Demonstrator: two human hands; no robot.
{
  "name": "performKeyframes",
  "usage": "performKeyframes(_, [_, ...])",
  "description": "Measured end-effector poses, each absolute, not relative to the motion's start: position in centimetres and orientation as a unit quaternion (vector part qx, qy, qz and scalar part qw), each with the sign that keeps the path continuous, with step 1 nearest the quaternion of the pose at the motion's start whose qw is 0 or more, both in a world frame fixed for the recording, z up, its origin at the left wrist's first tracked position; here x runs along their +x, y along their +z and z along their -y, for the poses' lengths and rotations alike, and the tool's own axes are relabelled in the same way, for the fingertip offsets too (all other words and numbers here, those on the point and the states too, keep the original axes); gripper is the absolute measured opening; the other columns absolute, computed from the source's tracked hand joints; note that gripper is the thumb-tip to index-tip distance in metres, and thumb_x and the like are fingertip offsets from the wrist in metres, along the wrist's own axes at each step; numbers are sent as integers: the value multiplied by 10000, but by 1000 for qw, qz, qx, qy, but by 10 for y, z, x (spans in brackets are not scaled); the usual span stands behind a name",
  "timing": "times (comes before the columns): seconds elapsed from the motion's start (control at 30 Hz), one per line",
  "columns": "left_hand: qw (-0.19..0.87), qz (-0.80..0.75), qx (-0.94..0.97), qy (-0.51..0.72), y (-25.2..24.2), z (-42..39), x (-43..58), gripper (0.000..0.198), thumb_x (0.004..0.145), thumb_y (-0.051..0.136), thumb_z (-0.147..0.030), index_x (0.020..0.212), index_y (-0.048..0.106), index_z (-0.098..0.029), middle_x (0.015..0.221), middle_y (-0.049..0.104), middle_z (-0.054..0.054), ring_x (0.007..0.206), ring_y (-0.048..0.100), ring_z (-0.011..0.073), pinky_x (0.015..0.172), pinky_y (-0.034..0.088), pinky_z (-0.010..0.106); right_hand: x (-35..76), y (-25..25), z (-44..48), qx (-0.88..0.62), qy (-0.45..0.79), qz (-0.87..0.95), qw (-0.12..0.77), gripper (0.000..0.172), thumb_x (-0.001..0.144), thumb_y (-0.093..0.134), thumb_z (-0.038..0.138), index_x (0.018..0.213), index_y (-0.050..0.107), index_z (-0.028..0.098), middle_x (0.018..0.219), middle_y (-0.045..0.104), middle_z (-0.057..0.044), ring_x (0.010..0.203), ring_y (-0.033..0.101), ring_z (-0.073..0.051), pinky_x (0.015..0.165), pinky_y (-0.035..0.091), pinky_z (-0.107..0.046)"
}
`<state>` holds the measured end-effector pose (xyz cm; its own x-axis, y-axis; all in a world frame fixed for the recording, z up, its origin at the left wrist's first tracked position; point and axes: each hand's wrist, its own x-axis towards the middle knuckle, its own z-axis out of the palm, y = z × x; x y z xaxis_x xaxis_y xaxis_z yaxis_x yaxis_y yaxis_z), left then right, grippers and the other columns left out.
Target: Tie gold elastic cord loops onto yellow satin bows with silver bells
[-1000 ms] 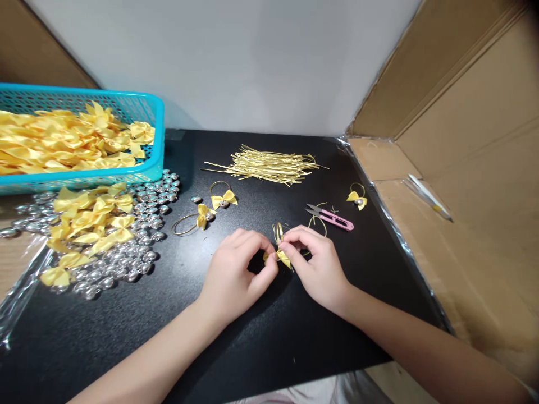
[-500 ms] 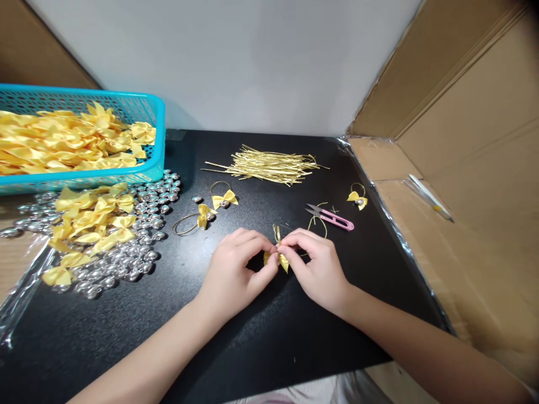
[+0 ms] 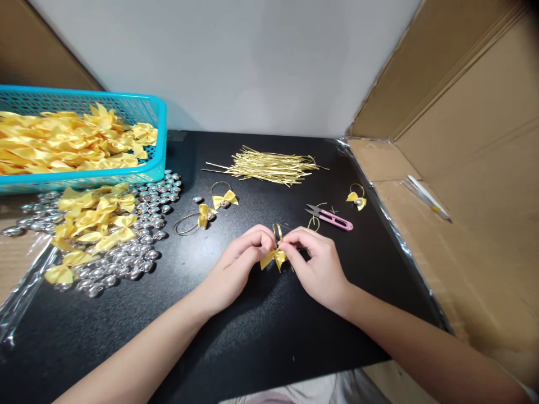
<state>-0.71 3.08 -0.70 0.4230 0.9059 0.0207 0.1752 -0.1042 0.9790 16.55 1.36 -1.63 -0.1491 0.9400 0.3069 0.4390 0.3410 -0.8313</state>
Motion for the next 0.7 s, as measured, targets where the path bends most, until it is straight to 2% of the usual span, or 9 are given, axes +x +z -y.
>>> performKeyframes(0.17, [425, -392, 774, 259, 0, -31, -12, 313, 927, 429, -255, 619, 456, -199, 780, 519, 15, 796, 513, 179, 738, 430, 312, 165, -18, -12, -478, 304, 711, 417, 155, 885, 573, 117, 746, 605, 178, 713, 623, -8, 649, 582, -121, 617, 459, -234])
performKeyframes(0.3, [409, -394, 784, 253, 2, -32, -13, 362, 822, 564, -219, 559, 315, -204, 744, 488, 5, 781, 493, 172, 713, 428, 305, 163, -20, -10, -464, 310, 721, 411, 144, 887, 569, 116, 765, 612, 179, 719, 620, -8, 650, 577, -121, 624, 460, -235])
performKeyframes(0.4, [483, -394, 722, 300, -1, -31, -11, 401, 795, 555, -207, 525, 258, -204, 737, 451, 11, 729, 477, 159, 651, 447, 290, 161, -19, -9, -460, 319, 722, 407, 147, 891, 572, 129, 760, 609, 183, 705, 610, -3, 635, 571, -118, 621, 459, -235])
performKeyframes(0.57, [597, -382, 580, 402, -4, -28, -8, 369, 787, 547, -327, 510, 338, -204, 773, 430, 44, 706, 472, 181, 611, 484, 347, 162, -16, -9, -457, 318, 719, 415, 144, 899, 572, 146, 762, 600, 181, 689, 587, 5, 612, 546, -109, 602, 446, -228])
performKeyframes(0.7, [641, -350, 543, 414, -2, -29, -10, 399, 818, 551, -397, 531, 345, -212, 663, 395, 12, 626, 432, 162, 564, 440, 332, 163, -15, -8, -448, 316, 724, 418, 145, 905, 565, 150, 765, 592, 180, 701, 585, 1, 620, 543, -107, 603, 451, -222])
